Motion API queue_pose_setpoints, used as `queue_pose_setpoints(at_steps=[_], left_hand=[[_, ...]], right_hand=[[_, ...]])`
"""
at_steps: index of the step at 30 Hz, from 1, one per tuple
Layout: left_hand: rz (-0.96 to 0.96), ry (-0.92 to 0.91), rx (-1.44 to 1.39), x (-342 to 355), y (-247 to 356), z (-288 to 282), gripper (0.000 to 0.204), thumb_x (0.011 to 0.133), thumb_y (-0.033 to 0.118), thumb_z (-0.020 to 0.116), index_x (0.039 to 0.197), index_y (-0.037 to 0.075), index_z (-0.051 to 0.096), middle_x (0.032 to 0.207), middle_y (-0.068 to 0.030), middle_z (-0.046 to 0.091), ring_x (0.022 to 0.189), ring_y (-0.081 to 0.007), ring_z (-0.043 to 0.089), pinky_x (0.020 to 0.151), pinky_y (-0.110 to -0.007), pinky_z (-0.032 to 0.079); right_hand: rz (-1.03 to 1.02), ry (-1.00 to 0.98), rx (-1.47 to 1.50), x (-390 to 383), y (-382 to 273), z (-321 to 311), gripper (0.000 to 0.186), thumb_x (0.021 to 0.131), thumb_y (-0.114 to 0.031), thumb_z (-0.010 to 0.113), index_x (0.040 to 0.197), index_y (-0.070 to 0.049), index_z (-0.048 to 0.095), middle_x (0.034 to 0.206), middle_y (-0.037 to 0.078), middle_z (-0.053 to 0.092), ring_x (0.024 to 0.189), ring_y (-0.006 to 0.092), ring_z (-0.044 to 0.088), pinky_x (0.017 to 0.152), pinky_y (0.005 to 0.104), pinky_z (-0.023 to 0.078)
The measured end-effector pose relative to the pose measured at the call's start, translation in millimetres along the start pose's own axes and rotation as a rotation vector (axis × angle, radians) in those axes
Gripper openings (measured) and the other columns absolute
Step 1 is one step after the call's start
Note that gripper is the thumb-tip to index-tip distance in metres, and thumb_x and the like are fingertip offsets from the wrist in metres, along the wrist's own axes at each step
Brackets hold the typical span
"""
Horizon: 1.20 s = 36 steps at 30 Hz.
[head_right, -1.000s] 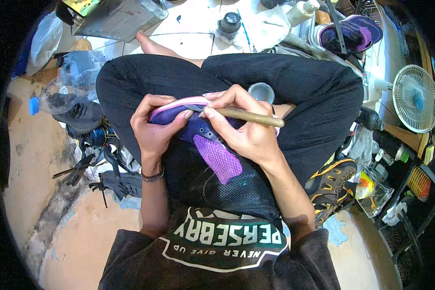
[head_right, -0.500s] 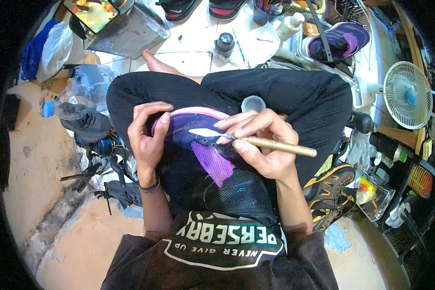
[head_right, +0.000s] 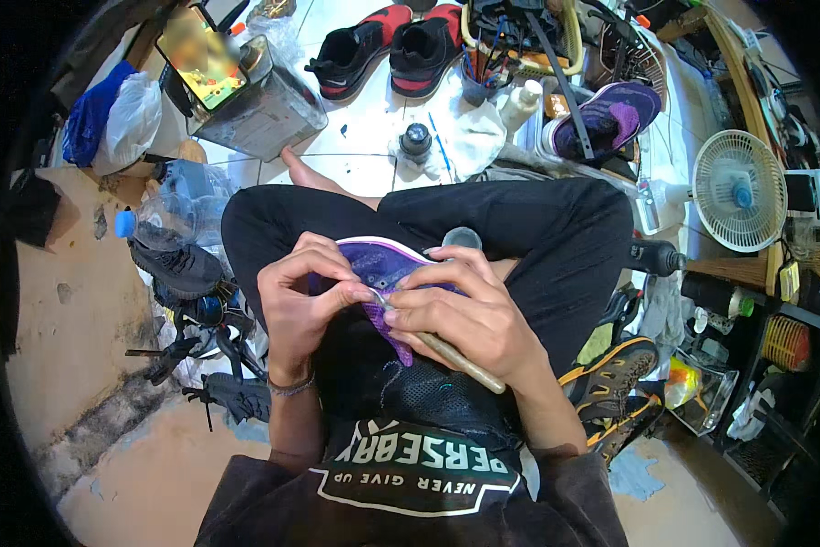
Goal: Painting the midsole of an athletic shoe using a small brush and white paint.
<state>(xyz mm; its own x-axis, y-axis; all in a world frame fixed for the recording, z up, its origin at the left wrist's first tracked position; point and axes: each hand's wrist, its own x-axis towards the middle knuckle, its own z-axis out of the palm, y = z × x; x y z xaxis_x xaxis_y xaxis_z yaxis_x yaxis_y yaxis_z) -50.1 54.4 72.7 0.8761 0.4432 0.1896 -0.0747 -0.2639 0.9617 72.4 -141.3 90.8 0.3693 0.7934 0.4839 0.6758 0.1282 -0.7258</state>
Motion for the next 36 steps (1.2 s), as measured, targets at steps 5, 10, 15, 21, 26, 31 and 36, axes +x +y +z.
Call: queue_pose_setpoints(at_steps=[5,10,15,21,26,31,36], left_hand=[[-0.164,-0.021,-0.184,4,-10,-19,0.016,0.069,-0.004,0.088,0.075,0.001,0.074,0.079,-0.0046,0.07,0.079,-0.0129,0.063,0.075,-0.027,0.05],[-0.109,0.269,-0.352,1,-86,-96,0.018,0.092,0.006,0.074,0.079,-0.002,0.065,0.081,-0.0065,0.059,0.074,-0.014,0.057,0.078,-0.037,0.06],[-0.034,0.187,-0.402,7,-90,-95,0.042,0.1,0.029,0.069,0.073,-0.002,0.059,0.076,-0.0064,0.052,0.068,-0.0142,0.049,0.08,-0.043,0.063],[0.151,0.319,-0.264,-14,-101,-91,0.054,0.106,0.031,0.06,0.064,-0.002,0.053,0.068,-0.0068,0.048,0.067,-0.0153,0.047,0.071,-0.041,0.065],[0.209,0.301,0.0,5,-95,-77,0.047,0.11,0.022,0.049,0.069,-0.002,0.045,0.072,-0.0076,0.046,0.071,-0.0172,0.045,0.074,-0.045,0.065],[0.104,0.342,-0.098,-3,-96,-78,0.043,0.114,0.03,0.034,0.084,0.0,0.043,0.088,-0.0091,0.045,0.075,-0.0153,0.045,0.083,-0.046,0.064],[-0.054,0.397,-0.213,4,-89,-73,0.041,0.114,0.031,0.036,0.085,0.002,0.042,0.088,-0.0088,0.046,0.079,-0.0163,0.05,0.083,-0.045,0.063]], right_hand=[[-0.055,-0.082,0.026,19,11,-1,0.018,0.081,-0.012,0.085,0.092,-0.009,0.071,0.093,0.006,0.078,0.094,0.0245,0.073,0.096,0.0519,0.052],[0.127,0.087,-0.015,26,29,-32,0.014,0.082,-0.013,0.084,0.088,-0.007,0.073,0.085,0.005,0.075,0.079,0.0215,0.071,0.078,0.0405,0.053],[0.136,-0.278,-0.39,103,84,20,0.035,0.096,-0.037,0.068,0.097,-0.002,0.063,0.082,0.018,0.069,0.078,0.0419,0.066,0.069,0.0501,0.051],[0.287,-0.01,-0.42,142,167,15,0.028,0.097,-0.025,0.069,0.096,0.002,0.072,0.07,0.018,0.07,0.061,0.0312,0.071,0.059,0.042,0.053],[0.71,-0.44,-0.524,85,279,24,0.023,0.094,-0.018,0.067,0.096,0.003,0.074,0.076,0.023,0.071,0.062,0.0312,0.073,0.064,0.0427,0.059],[0.727,-0.522,-0.578,76,319,50,0.026,0.088,-0.02,0.074,0.101,0.003,0.072,0.108,0.029,0.071,0.102,0.0447,0.07,0.088,0.0498,0.057],[0.704,-0.547,-0.503,74,320,46,0.03,0.086,-0.024,0.075,0.101,0.002,0.072,0.104,0.03,0.072,0.102,0.0445,0.07,0.089,0.0513,0.056]])
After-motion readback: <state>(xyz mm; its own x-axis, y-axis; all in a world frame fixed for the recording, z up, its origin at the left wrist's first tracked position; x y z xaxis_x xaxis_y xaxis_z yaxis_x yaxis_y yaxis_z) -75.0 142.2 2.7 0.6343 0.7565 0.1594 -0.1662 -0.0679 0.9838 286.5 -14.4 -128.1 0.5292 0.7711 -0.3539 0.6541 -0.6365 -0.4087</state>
